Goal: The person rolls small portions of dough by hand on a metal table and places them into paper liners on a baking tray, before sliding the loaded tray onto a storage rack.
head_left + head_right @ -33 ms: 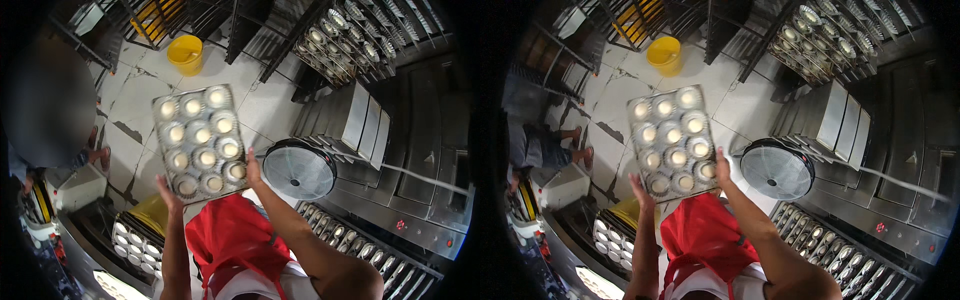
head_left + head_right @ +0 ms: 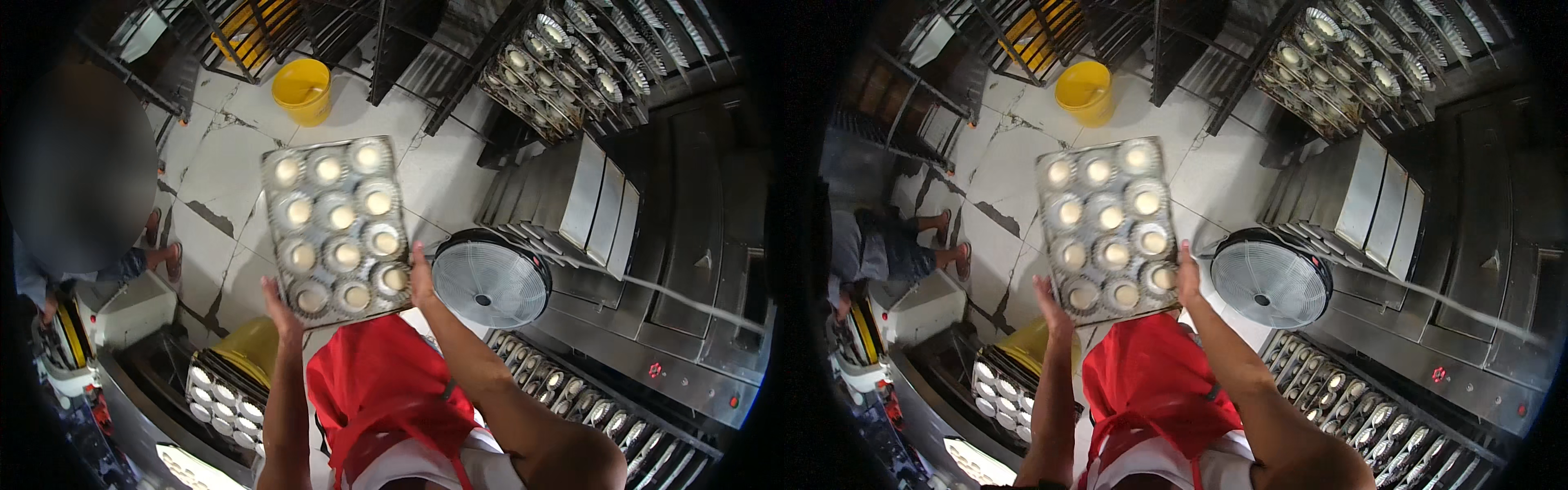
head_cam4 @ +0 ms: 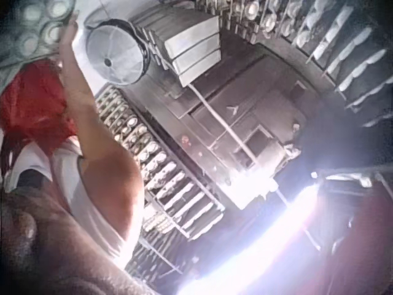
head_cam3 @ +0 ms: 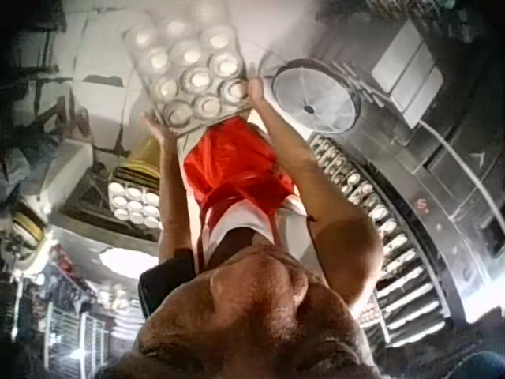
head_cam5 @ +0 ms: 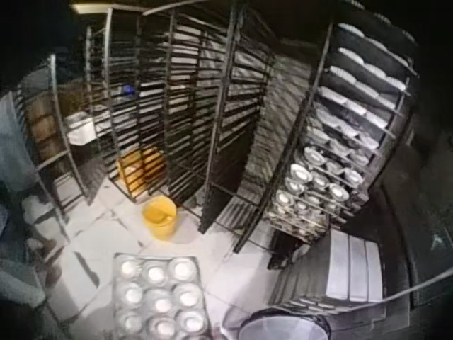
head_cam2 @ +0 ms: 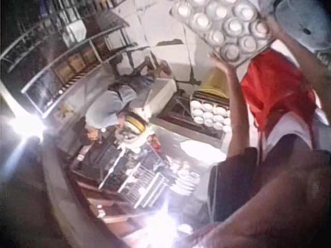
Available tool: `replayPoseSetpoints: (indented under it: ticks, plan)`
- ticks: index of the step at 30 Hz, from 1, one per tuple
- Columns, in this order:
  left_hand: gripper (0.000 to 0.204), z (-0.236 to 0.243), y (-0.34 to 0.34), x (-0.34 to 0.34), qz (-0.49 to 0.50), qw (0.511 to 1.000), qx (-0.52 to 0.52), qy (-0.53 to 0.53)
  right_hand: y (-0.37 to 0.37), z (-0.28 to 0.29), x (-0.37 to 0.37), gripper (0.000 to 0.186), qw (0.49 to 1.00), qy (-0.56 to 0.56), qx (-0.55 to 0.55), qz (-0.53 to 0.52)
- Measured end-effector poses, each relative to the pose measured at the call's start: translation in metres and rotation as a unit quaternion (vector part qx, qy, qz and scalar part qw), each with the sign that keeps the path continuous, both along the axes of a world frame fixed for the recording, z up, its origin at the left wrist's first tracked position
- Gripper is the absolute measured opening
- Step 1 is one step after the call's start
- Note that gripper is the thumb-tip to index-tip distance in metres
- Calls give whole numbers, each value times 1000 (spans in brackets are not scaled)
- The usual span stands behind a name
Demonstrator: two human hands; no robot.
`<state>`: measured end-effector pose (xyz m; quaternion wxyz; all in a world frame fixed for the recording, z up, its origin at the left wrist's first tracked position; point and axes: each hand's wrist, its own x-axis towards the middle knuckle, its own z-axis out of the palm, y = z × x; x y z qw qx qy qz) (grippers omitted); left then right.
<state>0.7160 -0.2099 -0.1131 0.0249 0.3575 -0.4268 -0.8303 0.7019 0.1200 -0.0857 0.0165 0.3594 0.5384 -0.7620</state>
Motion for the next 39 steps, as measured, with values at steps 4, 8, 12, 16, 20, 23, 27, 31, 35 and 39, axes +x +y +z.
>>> replayPoseSetpoints:
  ticks: [4, 8, 12, 16, 20, 23, 27, 31, 35, 39]
  plan:
    - [75, 35, 13, -74, -35, 999, -19, 18, -5, 7, 8, 94, 991, 67, -71, -88]
    - [77, 70, 25, -126, -149, 985, -52, 64, 5, 19, 25, 90, 978, 128, -116, -121]
    - [72, 85, -3, -171, -279, 939, -197, 43, -50, 53, 15, 90, 972, 112, -46, -200]
    - [80, 120, -22, -185, -307, 907, -277, 76, -96, 84, 21, 82, 963, 50, -52, -261]
    - [83, 158, -40, -179, -324, 906, -241, 126, -114, 97, 48, 73, 955, 53, -5, -291]
    - [77, 171, -65, -160, -337, 868, -324, 167, -141, 103, 67, 68, 952, 77, 24, -295]
    - [76, 198, -86, -155, -344, 872, -312, 154, -156, 124, 73, 59, 958, 65, 16, -279]
    - [80, 220, -91, -139, -372, 868, -302, 133, -159, 158, 76, 49, 964, 68, 5, -258]
    - [82, 236, -88, -122, -364, 872, -286, 161, -137, 174, 90, 42, 969, 30, 24, -243]
    - [59, 233, -92, -106, -390, 811, -387, 204, -119, 185, 95, 39, 980, -24, 61, -185]
